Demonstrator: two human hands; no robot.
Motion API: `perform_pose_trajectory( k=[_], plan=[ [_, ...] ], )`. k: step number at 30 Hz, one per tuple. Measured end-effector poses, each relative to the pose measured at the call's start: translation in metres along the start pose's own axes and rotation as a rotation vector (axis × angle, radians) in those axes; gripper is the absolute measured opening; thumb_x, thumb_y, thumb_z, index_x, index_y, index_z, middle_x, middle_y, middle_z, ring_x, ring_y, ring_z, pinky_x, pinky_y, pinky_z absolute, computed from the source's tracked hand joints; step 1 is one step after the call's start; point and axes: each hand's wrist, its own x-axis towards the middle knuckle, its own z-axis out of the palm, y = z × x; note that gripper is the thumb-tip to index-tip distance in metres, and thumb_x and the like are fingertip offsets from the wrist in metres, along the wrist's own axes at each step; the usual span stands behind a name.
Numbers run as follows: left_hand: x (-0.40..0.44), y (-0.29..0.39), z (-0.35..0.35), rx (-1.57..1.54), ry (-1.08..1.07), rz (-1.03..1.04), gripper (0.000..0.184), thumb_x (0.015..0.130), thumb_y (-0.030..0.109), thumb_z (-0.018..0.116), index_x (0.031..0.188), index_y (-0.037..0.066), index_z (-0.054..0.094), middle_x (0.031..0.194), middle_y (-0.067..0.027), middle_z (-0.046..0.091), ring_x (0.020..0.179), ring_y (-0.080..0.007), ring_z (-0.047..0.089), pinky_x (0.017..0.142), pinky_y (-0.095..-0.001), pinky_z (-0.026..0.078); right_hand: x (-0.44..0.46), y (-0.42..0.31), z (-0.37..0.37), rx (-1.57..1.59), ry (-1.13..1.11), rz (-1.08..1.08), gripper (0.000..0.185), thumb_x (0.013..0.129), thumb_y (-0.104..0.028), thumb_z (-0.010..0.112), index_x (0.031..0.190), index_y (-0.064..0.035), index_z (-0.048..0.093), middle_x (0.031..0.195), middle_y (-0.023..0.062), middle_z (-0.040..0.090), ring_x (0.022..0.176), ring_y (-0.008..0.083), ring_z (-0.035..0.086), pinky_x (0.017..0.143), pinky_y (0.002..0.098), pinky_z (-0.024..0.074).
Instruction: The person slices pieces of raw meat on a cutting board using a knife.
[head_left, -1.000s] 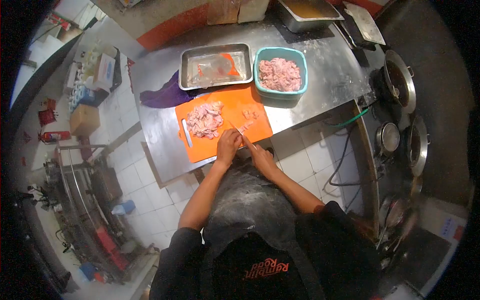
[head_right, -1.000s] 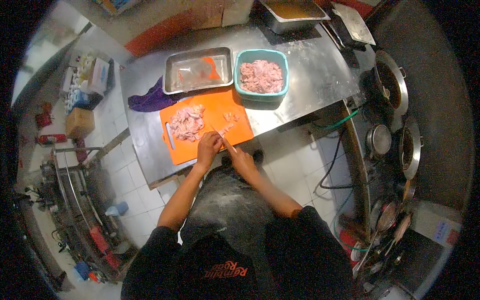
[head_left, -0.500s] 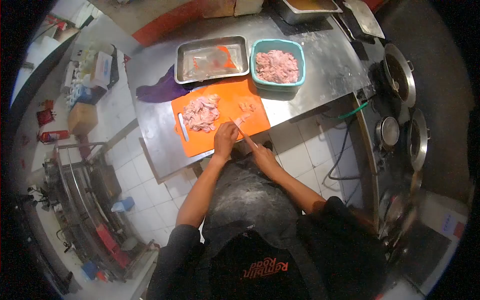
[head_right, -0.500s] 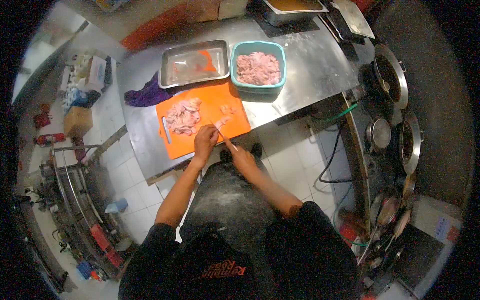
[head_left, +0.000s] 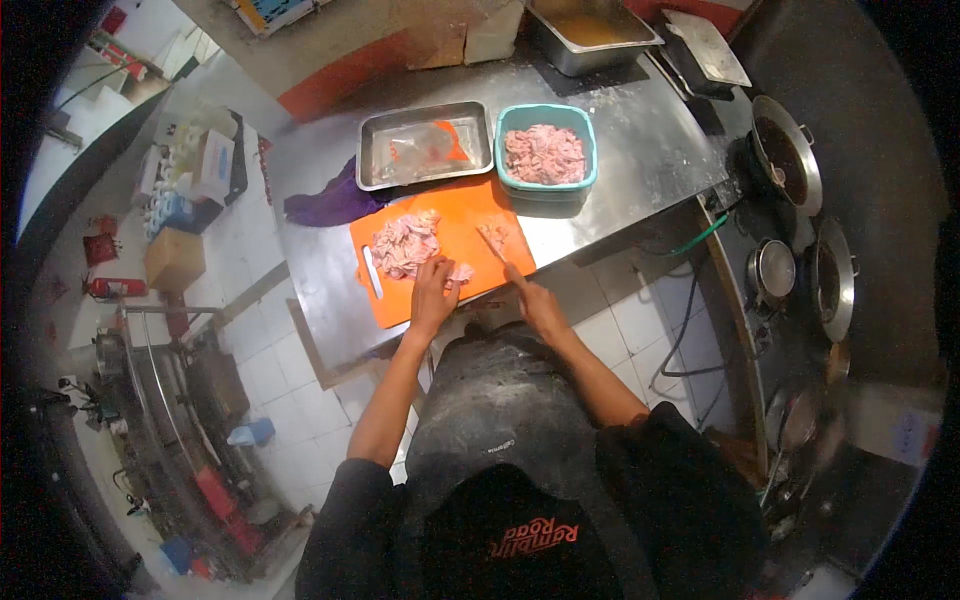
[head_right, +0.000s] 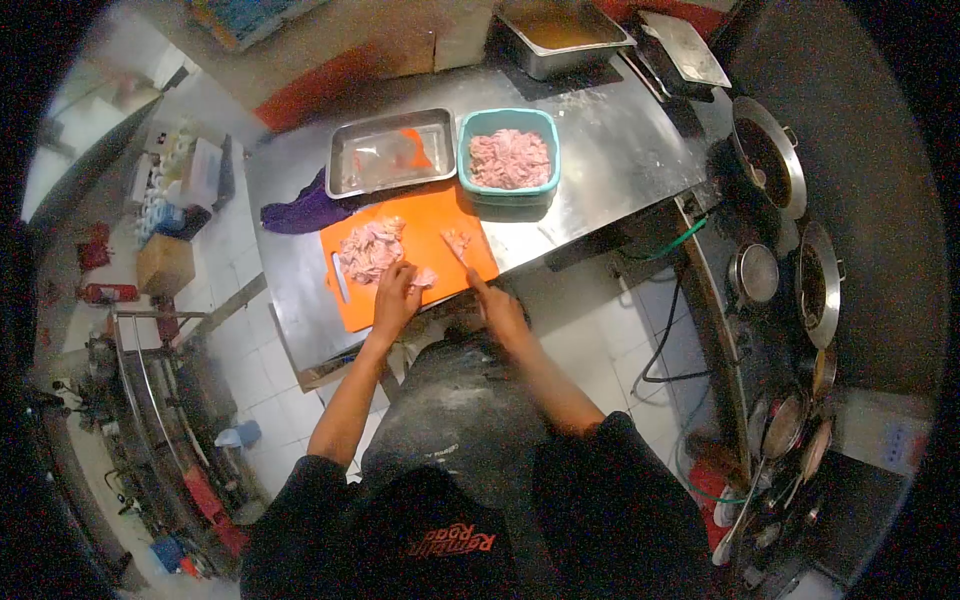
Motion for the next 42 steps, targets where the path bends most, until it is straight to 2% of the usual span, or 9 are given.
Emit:
perform_pose_trajectory(
  k=[2, 5, 7, 16, 25, 28, 33, 36, 42],
  plan=[
    [-0.006, -0.016, 0.001, 0.018, -0.078, -0.018, 0.014, 0.082, 0.006, 0.073, 0.094, -0.001, 0.070, 0.114, -0.0165, 0.064, 0.113, -0.0364, 0.058, 0.087, -0.0446, 0.052, 0.002, -0.007, -0.024, 0.180, 0.092, -0.074, 0.074, 0.100, -0.007, 0.058, 0.163, -0.0308, 0.029, 0.100, 0.0251, 0.069, 0.087, 0.0444, 0.068, 0.077, 0.0546, 0.0512],
    [-0.001, -0.021, -0.001, 0.074, -0.162, 0.008, 0.016, 0.082, 0.006, 0.071, 0.096, -0.002, 0.070, 0.105, -0.0170, 0.068, 0.103, -0.0365, 0.063, 0.085, -0.0444, 0.053, -0.001, -0.020, -0.040, 0.273, 0.136, -0.109, 0.072, 0.100, -0.010, 0.061, 0.162, -0.0308, 0.031, 0.098, 0.0274, 0.068, 0.089, 0.0470, 0.068, 0.077, 0.0541, 0.0500],
    [0.012, -0.012, -0.008, -0.150, -0.355, -0.312, 0.015, 0.086, 0.009, 0.069, 0.097, -0.003, 0.070, 0.095, -0.0162, 0.071, 0.090, -0.0348, 0.068, 0.082, -0.0435, 0.054, -0.005, -0.026, -0.048, 0.288, 0.125, -0.090, 0.072, 0.100, -0.010, 0.062, 0.162, -0.0307, 0.032, 0.095, 0.0281, 0.068, 0.089, 0.0478, 0.068, 0.077, 0.0536, 0.0500],
    [0.069, 0.046, -0.033, -0.206, -0.183, -0.003, 0.017, 0.091, 0.013, 0.073, 0.102, 0.000, 0.073, 0.092, -0.0143, 0.074, 0.083, -0.0261, 0.071, 0.077, -0.0371, 0.056, -0.016, -0.011, -0.036, 0.422, 0.293, -0.120, 0.068, 0.101, -0.012, 0.061, 0.161, -0.0337, 0.035, 0.108, 0.0276, 0.071, 0.098, 0.0458, 0.070, 0.083, 0.0502, 0.0545],
    [0.006, 0.004, -0.032, 0.055, -0.257, -0.165, 0.010, 0.088, 0.009, 0.071, 0.093, 0.000, 0.071, 0.089, -0.0166, 0.071, 0.084, -0.0351, 0.069, 0.075, -0.0458, 0.054, -0.025, -0.027, -0.029, 0.346, 0.164, -0.027, 0.068, 0.102, -0.016, 0.059, 0.161, -0.0357, 0.032, 0.108, 0.0262, 0.071, 0.097, 0.0447, 0.070, 0.083, 0.0553, 0.0545],
    [-0.013, -0.007, -0.028, 0.162, -0.340, -0.241, 0.010, 0.085, 0.008, 0.073, 0.091, 0.001, 0.069, 0.093, -0.0174, 0.070, 0.087, -0.0373, 0.067, 0.076, -0.0475, 0.053, -0.033, -0.028, -0.018, 0.269, 0.082, 0.023, 0.070, 0.100, -0.008, 0.060, 0.161, -0.0292, 0.034, 0.120, 0.0234, 0.070, 0.102, 0.0440, 0.070, 0.084, 0.0508, 0.0550],
    [0.006, 0.016, 0.008, 0.005, -0.087, 0.148, 0.015, 0.085, 0.011, 0.075, 0.098, 0.003, 0.072, 0.110, -0.0124, 0.069, 0.101, -0.0334, 0.064, 0.087, -0.0436, 0.052, -0.044, -0.021, -0.010, 0.177, 0.011, 0.001, 0.079, 0.098, -0.003, 0.060, 0.164, -0.0309, 0.027, 0.104, 0.0247, 0.071, 0.090, 0.0454, 0.070, 0.078, 0.0538, 0.0536],
    [0.006, 0.007, 0.021, -0.011, -0.278, 0.055, 0.017, 0.086, 0.011, 0.075, 0.101, 0.003, 0.072, 0.111, -0.0109, 0.070, 0.106, -0.0320, 0.065, 0.091, -0.0436, 0.051, -0.036, -0.013, -0.010, 0.069, 0.115, -0.040, 0.084, 0.094, 0.000, 0.061, 0.165, -0.0300, 0.026, 0.090, 0.0225, 0.067, 0.080, 0.0430, 0.067, 0.073, 0.0540, 0.0527],
    [0.000, 0.002, 0.013, -0.010, -0.191, 0.190, 0.017, 0.088, 0.012, 0.075, 0.101, 0.002, 0.073, 0.113, -0.0109, 0.071, 0.107, -0.0306, 0.066, 0.091, -0.0425, 0.051, -0.030, -0.021, -0.014, 0.001, 0.086, 0.007, 0.089, 0.091, 0.003, 0.059, 0.166, -0.0295, 0.022, 0.085, 0.0186, 0.062, 0.077, 0.0399, 0.065, 0.071, 0.0525, 0.0530]
  ],
)
